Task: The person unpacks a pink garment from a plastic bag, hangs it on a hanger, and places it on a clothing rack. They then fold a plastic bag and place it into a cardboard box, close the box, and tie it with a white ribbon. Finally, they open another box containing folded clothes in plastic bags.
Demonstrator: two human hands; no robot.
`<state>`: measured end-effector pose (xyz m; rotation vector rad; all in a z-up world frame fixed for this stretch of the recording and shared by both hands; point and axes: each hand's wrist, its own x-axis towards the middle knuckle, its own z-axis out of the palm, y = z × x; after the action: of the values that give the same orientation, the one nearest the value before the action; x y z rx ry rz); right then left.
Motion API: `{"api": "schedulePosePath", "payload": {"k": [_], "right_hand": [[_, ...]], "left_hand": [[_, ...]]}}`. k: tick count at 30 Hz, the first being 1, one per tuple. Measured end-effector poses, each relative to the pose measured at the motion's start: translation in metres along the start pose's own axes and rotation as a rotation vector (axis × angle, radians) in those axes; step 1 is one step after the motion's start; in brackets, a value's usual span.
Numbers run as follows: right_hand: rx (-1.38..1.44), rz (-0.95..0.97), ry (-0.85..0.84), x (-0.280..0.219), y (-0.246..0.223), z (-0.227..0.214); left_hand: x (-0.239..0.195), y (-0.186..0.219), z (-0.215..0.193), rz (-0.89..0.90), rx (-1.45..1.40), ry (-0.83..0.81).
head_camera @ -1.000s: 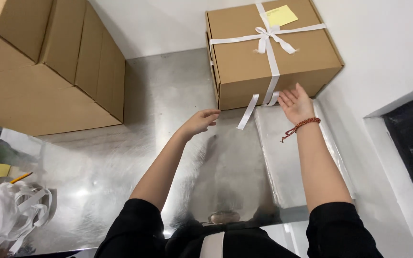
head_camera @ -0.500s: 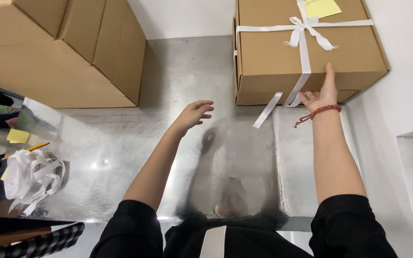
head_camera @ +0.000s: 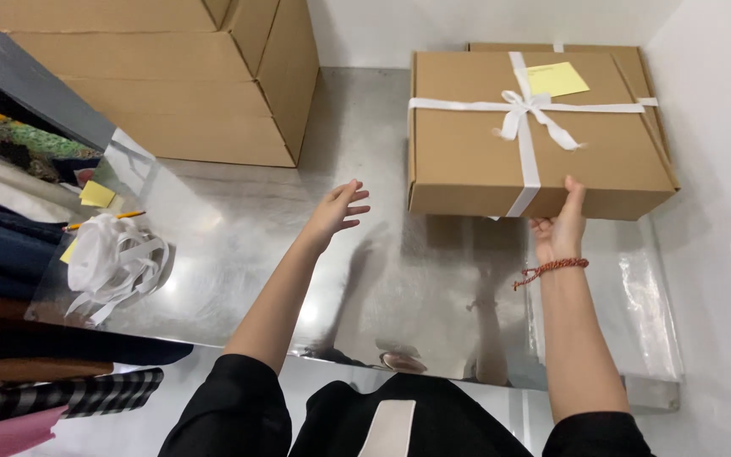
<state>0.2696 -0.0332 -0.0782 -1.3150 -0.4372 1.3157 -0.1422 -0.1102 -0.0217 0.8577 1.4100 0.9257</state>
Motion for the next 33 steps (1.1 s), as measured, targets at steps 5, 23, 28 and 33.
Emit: {"api": "schedulePosePath", "payload": {"k": [5,23,28,33], "right_hand": [[-0.032,0.016,-0.083,-0.111,0.051,0.008],[-0.623,0.394,-0.484,-0.336,0.121,0.043],[-0.96,0.417,-0.496,-0.268,0.121,0.007],[-0.803,0.103,-0.597,-0.257,0.086,0.057]], "left_hand": [[-0.095,0.021,-0.003,0.007,-0.15,0.063],[-0.182,-0.16,-0.114,0.053,0.35,0.592],[-0.193,-0.145,-0.111,0.085,0.359,0.561],[-0.193,-0.132,-0.118,0.135,0.331,0.533]]}}
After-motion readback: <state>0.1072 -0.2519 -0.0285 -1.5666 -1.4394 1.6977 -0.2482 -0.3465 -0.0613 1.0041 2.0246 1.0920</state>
